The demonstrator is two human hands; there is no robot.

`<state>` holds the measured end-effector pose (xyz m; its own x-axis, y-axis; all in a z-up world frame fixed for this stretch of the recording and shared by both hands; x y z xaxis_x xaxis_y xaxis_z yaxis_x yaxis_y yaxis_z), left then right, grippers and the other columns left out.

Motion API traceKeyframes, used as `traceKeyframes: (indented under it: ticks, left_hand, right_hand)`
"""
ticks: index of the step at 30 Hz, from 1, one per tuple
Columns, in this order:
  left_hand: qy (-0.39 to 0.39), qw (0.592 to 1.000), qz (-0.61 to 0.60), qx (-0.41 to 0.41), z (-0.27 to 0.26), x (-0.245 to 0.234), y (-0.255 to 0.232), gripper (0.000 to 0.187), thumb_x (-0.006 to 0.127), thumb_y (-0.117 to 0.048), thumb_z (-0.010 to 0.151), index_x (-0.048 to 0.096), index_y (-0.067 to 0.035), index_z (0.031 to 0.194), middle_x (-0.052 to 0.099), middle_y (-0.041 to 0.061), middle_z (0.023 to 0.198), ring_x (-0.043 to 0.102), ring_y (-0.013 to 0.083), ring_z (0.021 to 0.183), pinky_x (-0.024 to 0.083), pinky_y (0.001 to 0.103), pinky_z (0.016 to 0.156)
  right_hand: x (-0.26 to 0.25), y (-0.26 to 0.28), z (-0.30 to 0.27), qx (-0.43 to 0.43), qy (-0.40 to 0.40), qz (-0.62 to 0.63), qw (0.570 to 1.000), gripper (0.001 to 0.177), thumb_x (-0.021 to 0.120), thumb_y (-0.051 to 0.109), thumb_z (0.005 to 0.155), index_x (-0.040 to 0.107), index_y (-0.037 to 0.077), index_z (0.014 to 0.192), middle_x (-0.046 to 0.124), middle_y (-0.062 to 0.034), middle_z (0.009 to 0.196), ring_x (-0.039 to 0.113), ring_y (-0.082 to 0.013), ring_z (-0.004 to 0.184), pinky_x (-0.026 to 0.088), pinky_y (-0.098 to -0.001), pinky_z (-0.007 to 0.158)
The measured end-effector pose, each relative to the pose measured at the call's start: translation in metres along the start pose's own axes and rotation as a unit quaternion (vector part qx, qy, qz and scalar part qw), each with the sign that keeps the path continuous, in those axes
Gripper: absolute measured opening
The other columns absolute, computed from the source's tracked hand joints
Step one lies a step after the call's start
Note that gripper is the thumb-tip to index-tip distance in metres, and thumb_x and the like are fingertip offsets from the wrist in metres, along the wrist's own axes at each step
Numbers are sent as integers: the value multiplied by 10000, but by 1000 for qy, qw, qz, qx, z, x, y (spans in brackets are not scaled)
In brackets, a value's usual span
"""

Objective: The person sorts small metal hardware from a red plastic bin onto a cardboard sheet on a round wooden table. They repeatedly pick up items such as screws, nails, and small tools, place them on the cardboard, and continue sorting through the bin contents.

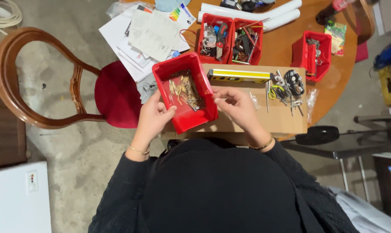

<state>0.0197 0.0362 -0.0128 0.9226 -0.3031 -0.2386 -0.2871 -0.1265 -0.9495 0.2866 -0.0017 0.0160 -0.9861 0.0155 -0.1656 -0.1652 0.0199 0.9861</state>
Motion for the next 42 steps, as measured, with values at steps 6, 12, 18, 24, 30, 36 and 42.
traceKeyframes:
  ticks: [6,12,18,24,30,36,42]
  left_hand:
    - [-56,996,-5,75,-31,6,-50,737,779,-116,870,405,96,1469,609,121,595,594,147,547,516,231,552]
    - [-66,989,65,114,-31,4,-29,769,794,-188,877,411,77,1489,668,95,621,633,177,579,526,288,535]
    - [-77,992,-11,96,-43,28,-34,835,772,-136,887,301,111,1531,649,114,612,570,164,552,480,276,519]
    - [-101,992,-45,68,-55,3,-44,798,759,-110,902,347,45,1568,634,44,589,577,106,533,470,208,497]
    - [-61,992,-89,59,-48,33,-42,866,785,-114,877,306,47,1580,619,28,564,586,102,498,479,222,449]
    - [-86,989,-110,50,-60,-4,-48,748,735,-68,892,393,32,1550,600,85,541,587,152,450,475,227,407]
    - [-69,991,-88,75,-42,21,-15,740,804,-147,882,436,67,1487,645,63,614,603,123,540,493,252,451]
  right_hand:
    - [-18,22,-11,-23,15,7,1000,132,749,17,894,742,24,1026,742,-203,1182,738,-207,994,557,-282,795]
    - [-20,47,-15,-62,10,23,998,89,730,-21,930,713,-2,1015,729,-199,1218,722,-216,1052,560,-328,927]
    - [-32,61,-18,-77,-7,10,997,87,749,2,938,723,17,1020,743,-155,1165,686,-152,1002,553,-305,925]
    - [-18,45,-27,-85,19,-63,994,114,817,23,874,785,62,976,767,-78,967,663,-121,806,551,-263,784]
    - [-33,65,-33,-55,-6,20,998,81,720,-3,950,725,28,1025,745,-133,1159,672,-133,1009,538,-264,903]
    - [-7,53,-29,-70,58,30,995,111,782,-31,864,753,33,951,756,-177,1192,688,-176,1023,546,-293,874]
    - [-22,54,-30,-70,-6,64,995,89,746,-28,912,713,-20,994,731,-205,1210,701,-212,1100,553,-314,962]
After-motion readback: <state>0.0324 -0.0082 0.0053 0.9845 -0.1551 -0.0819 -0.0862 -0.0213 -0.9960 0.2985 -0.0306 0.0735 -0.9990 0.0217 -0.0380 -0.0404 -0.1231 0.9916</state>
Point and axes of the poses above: each hand's wrist, its own z-axis towards the middle knuckle, its own x-axis out of the palm, y = z × x, the point moved 4 cm from there along z, towards the middle knuckle
